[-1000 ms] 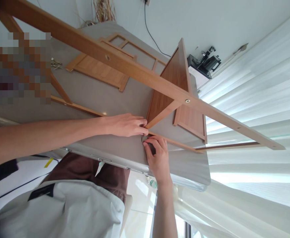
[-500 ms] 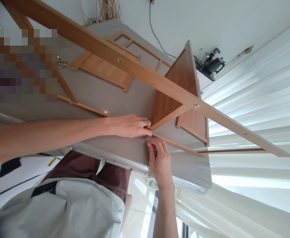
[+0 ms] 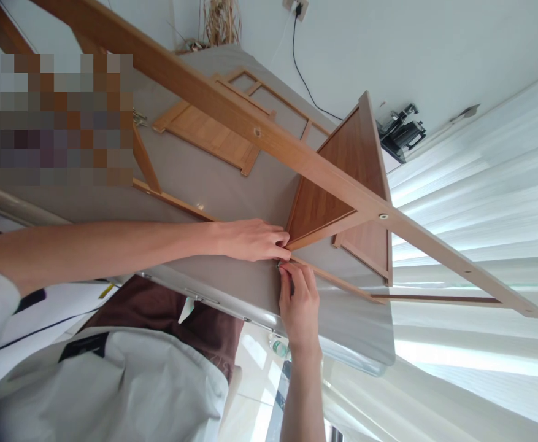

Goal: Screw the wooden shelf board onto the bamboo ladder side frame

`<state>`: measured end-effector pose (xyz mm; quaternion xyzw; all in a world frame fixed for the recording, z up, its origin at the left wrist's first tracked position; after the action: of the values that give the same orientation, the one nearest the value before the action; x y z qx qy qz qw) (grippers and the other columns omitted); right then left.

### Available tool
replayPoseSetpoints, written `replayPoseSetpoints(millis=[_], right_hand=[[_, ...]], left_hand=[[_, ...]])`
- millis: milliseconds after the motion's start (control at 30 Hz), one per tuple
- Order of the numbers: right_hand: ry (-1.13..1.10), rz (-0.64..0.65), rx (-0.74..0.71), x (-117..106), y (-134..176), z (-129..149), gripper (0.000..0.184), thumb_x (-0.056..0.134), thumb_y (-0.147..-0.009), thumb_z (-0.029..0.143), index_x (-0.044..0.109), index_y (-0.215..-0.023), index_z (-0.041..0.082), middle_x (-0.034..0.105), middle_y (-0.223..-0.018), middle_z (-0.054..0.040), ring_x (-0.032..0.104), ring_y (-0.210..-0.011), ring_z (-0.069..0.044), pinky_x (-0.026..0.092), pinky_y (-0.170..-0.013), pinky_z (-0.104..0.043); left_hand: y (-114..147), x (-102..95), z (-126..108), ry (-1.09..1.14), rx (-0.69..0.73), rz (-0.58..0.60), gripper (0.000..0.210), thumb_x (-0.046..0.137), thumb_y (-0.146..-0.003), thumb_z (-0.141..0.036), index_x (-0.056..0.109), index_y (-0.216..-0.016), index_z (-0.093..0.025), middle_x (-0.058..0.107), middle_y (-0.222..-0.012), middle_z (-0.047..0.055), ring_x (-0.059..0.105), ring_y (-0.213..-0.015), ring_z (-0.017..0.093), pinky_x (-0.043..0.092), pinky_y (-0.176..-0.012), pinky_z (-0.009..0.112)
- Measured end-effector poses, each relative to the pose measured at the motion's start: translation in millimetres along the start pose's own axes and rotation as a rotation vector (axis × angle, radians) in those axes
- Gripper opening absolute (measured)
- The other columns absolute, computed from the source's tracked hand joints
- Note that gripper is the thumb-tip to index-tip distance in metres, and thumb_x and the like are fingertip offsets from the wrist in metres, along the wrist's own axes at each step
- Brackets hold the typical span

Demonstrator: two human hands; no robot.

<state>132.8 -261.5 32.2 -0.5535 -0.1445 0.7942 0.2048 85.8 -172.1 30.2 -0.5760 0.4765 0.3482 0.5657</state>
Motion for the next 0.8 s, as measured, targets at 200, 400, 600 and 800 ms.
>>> replayPoseSetpoints(millis=[200,400,600,800], right_hand=[[0.054,-0.016,-0.071,-0.7,4.1,7.0,0.015,0.053,-0.101,0.017,0.063,-0.112,0.022,0.067,-0.105,-0.0073,0.063,-0.099,-0.020,0.052,-0.086,-0.035],[0.088,-0.005,-0.037,0.8,4.3,5.7,0.015,0.054,-0.100,0.019,0.063,-0.112,0.022,0.067,-0.101,-0.0065,0.063,-0.089,-0.020,0.052,-0.082,-0.036],[0.125,-0.066,0.017,-5.9,4.6,1.7,0.010,0.059,-0.098,0.024,0.062,-0.107,0.022,0.067,-0.095,-0.0044,0.062,-0.082,-0.018,0.052,-0.078,-0.032],[0.128,-0.111,0.068,-10.3,7.7,-5.4,0.009,0.063,-0.096,0.026,0.066,-0.104,0.022,0.067,-0.103,-0.0063,0.064,-0.093,-0.021,0.052,-0.085,-0.035]], left_hand=[[0.5,2.3,0.9,0.014,0.005,-0.019,0.021,0.047,-0.100,-0.019,0.065,-0.106,-0.027,0.061,-0.102,0.007,0.060,-0.089,0.019,0.027,-0.049,0.031],[0.7,-0.9,-0.6,0.003,0.010,-0.039,0.020,0.050,-0.098,-0.018,0.066,-0.105,-0.026,0.063,-0.101,0.007,0.061,-0.088,0.019,0.030,-0.050,0.029],[1.1,-3.6,-2.9,-0.009,0.029,-0.044,0.021,0.051,-0.098,-0.018,0.065,-0.109,-0.026,0.064,-0.098,0.007,0.061,-0.088,0.020,0.030,-0.049,0.030],[0.7,0.3,-0.9,0.014,0.012,-0.016,0.022,0.049,-0.099,-0.019,0.064,-0.111,-0.028,0.063,-0.101,0.006,0.061,-0.092,0.019,0.034,-0.052,0.029]])
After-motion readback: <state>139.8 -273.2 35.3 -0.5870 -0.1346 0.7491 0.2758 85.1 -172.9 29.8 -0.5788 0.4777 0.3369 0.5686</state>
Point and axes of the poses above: each hand's wrist, its own y-axis away from the middle knuckle, its own x-axis out of the palm, z = x × y, the point moved 10 cm from there along -y, towards the middle knuckle
